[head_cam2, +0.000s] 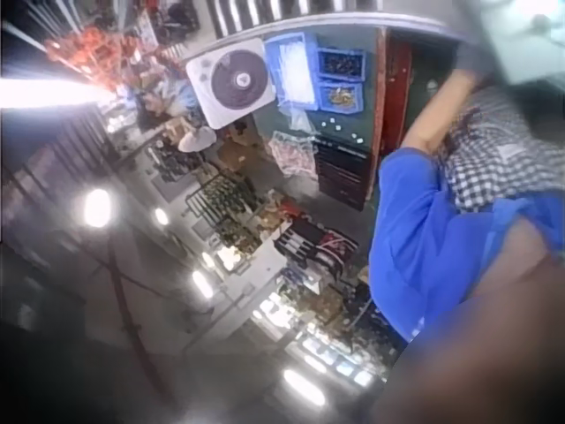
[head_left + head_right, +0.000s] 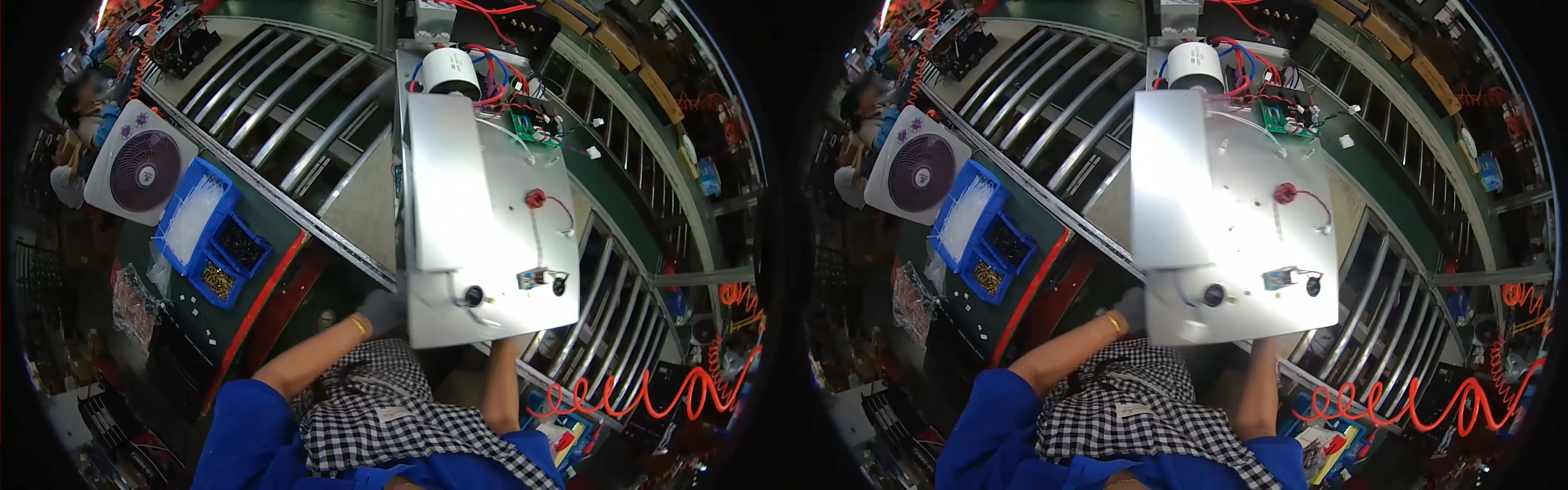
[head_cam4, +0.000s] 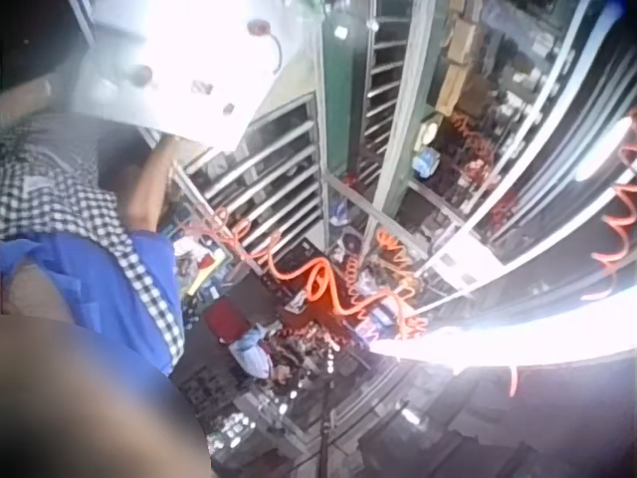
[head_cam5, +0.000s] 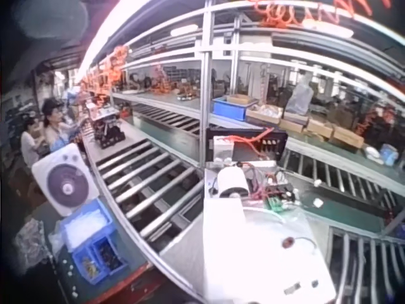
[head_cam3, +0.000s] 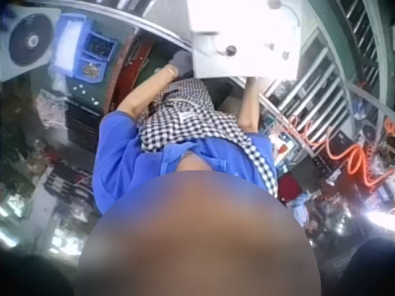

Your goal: The person assembles an electronic device on a factory workbench. They connect various wires to internal components, secure them with zip ties, and use pliers to trim the excess. Finally, they attach a black metal casing to the unit.

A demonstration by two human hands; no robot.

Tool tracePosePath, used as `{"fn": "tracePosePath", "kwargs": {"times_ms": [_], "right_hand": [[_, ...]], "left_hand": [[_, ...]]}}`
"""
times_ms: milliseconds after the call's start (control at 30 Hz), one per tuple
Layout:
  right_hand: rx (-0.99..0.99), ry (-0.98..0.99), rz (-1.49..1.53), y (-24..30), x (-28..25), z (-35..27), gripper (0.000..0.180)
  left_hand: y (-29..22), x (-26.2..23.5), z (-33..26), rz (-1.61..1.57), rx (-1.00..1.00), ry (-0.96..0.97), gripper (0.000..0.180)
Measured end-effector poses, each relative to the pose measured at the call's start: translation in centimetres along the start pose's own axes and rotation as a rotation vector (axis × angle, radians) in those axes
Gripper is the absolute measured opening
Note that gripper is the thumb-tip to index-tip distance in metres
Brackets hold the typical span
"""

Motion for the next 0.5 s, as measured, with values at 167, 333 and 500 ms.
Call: {"fn": "tracePosePath", "kwargs": {"times_ms": [167, 333, 500], "right_hand": [[-0.049, 0.042, 0.064, -6.7, 6.1, -5.7, 0.033], [-0.145, -0.055, 0.239, -6.1, 7.2, -7.5, 0.033], [-0.022, -0.012, 0.233, -1.1, 10.0, -13.9, 0.031]], "left_hand": [[10.2, -2.4, -5.8, -0.313, 0.037, -0.329, 0.023], [11.3, -5.4, -4.9, 0.098, 0.035, -0.260, 0.021], [12.6, -6.5, -5.7, 0.210, 0.134, -0.328, 0.020]]}}
Point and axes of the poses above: each hand's wrist, its own z-axis towards the middle knuckle, its own x-axis out of the palm, y = z × x, the point moved 2 cm from there along z, towards the middle knuckle, and after that the axes turned 9 degrees about -z, right-handed, at the moved point
